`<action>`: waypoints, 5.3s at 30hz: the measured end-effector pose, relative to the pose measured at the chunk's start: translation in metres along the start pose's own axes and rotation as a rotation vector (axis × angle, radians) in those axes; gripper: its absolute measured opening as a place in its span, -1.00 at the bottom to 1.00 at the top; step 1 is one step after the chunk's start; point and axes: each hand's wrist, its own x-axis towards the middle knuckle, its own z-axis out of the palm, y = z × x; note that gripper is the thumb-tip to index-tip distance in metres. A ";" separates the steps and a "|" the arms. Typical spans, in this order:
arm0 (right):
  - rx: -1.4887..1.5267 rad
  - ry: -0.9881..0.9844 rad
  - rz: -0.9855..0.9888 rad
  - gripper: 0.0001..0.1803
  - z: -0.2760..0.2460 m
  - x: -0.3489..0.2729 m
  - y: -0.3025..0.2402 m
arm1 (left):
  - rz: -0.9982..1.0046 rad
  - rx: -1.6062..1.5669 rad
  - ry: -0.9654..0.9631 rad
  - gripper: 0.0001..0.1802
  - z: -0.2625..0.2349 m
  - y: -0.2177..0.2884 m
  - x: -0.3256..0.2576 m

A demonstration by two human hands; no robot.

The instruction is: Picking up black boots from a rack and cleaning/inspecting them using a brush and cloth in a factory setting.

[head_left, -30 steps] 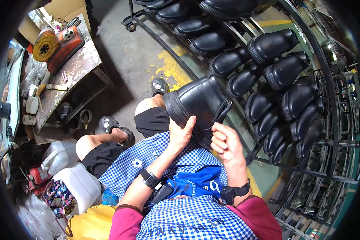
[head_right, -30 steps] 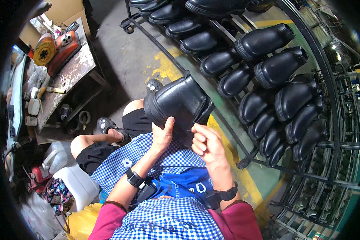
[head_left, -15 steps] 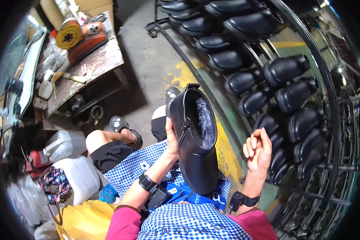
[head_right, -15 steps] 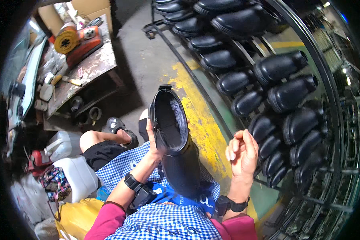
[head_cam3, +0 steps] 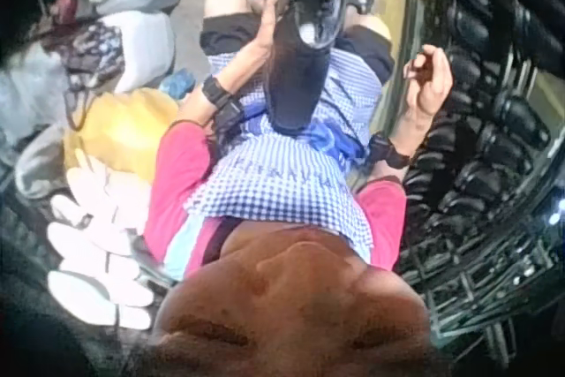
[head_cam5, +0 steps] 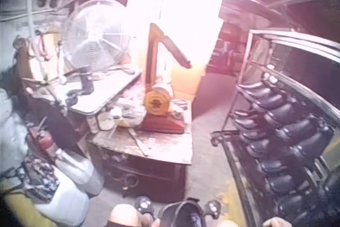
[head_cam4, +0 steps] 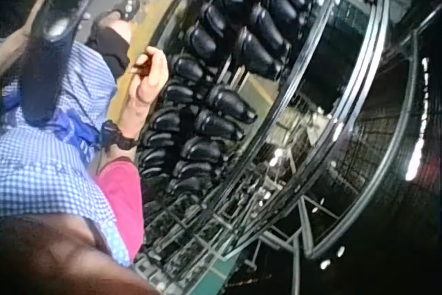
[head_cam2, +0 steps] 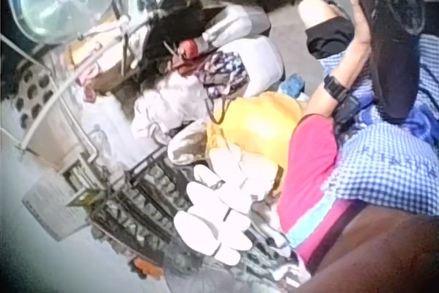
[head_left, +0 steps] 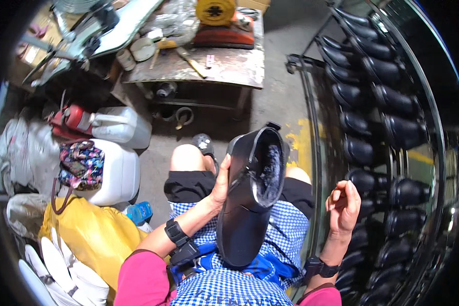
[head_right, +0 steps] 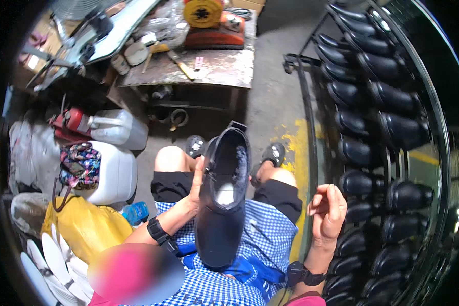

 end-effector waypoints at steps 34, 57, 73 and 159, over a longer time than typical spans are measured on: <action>-0.571 -0.496 0.213 -0.77 0.281 0.297 0.160 | 0.055 -0.271 0.420 -0.43 -0.065 0.081 0.000; -0.351 -0.677 -0.023 -0.61 0.114 0.002 -0.020 | 0.161 0.120 -0.050 -0.21 -0.018 0.036 -0.043; -1.553 -0.718 -0.874 -0.69 0.094 -0.062 -0.072 | 0.014 0.281 -0.092 -0.24 0.015 -0.016 -0.058; -0.568 -0.453 0.122 -0.18 0.028 -0.150 0.088 | 0.013 0.074 0.177 -0.29 -0.045 -0.058 -0.065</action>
